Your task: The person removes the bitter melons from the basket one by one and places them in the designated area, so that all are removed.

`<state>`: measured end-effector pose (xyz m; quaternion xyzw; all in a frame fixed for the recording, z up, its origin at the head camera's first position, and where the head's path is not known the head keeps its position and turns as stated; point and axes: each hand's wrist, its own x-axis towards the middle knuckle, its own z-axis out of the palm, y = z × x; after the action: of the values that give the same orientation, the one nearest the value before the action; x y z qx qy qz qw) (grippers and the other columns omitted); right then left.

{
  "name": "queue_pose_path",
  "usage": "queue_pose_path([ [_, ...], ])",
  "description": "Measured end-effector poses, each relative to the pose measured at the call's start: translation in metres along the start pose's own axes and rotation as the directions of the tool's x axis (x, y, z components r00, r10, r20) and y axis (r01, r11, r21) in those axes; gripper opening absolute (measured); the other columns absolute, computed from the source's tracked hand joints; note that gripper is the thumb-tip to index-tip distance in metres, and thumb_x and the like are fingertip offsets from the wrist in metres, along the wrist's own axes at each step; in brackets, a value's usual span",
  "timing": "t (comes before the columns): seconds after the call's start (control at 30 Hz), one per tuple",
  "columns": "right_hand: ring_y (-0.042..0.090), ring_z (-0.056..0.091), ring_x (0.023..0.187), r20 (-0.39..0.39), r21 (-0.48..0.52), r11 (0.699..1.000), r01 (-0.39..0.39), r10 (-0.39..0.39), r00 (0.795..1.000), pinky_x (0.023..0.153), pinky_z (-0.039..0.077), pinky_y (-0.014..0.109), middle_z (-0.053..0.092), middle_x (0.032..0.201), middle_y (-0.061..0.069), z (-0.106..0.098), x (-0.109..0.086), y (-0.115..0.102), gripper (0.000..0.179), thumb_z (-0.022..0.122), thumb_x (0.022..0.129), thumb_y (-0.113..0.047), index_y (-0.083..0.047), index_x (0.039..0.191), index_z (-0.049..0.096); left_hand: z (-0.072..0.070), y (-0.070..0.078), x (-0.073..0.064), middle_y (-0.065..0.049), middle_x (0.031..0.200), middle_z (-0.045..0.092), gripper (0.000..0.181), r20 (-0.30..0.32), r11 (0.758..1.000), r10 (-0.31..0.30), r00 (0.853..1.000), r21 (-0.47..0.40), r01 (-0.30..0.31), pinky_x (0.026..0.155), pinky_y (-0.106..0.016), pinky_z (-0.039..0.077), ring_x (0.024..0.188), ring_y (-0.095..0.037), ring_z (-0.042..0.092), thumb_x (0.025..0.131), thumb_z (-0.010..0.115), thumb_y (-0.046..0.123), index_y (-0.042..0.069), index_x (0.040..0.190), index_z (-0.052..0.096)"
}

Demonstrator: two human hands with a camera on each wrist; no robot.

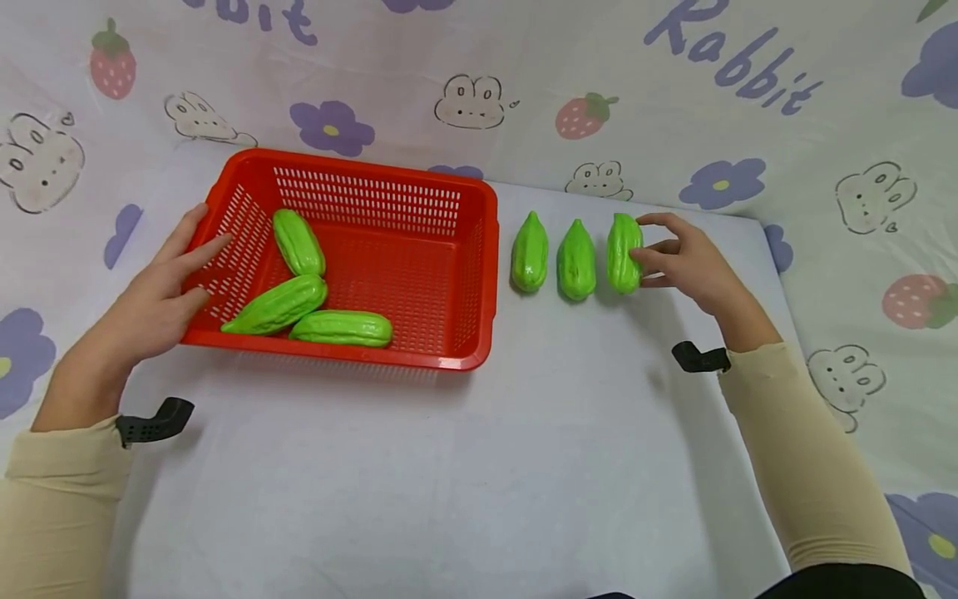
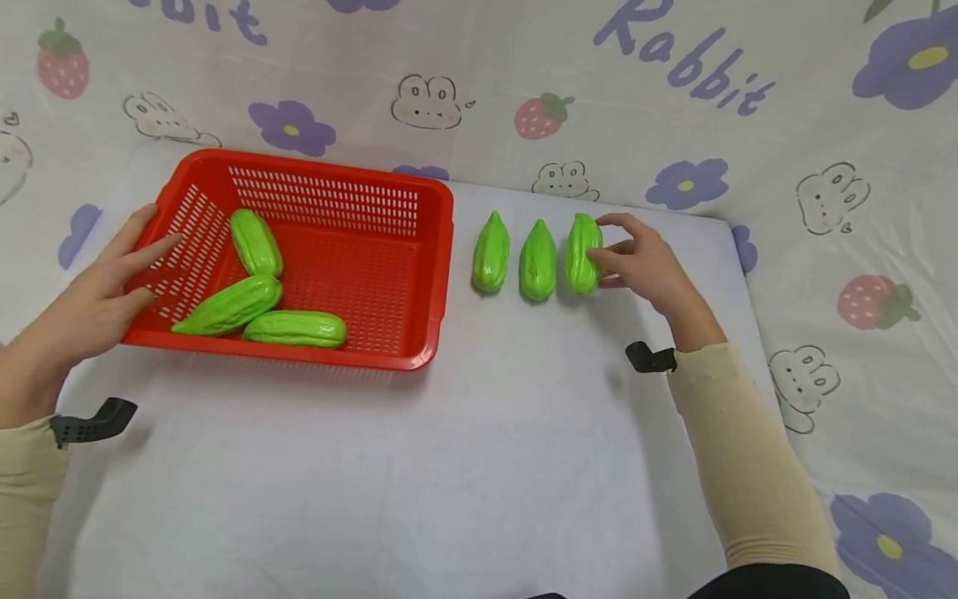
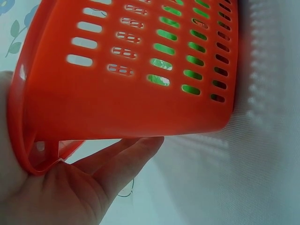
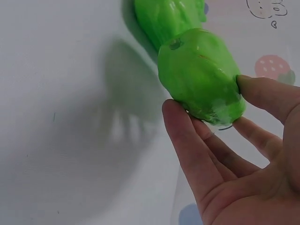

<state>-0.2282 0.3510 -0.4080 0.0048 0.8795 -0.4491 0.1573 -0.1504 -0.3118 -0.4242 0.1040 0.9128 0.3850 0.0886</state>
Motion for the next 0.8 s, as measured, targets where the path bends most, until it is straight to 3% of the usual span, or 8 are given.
queue_pose_path([
  [0.8,0.034,0.069,0.107,0.056,-0.032,0.996,-0.085,0.086,0.995,0.095,0.06,0.051,0.057,0.144,0.031,0.008,0.008,0.018,0.066,0.066,0.11,-0.02,-0.011,0.168,0.035,0.001,-0.002,0.0,0.004,0.183,-0.007,0.074,-0.006,1.0,0.005,1.0,0.019,-0.005,0.084,-0.001,0.031,0.166,-0.036,0.002,0.1,0.051,-0.01,0.002,0.17,0.03],
])
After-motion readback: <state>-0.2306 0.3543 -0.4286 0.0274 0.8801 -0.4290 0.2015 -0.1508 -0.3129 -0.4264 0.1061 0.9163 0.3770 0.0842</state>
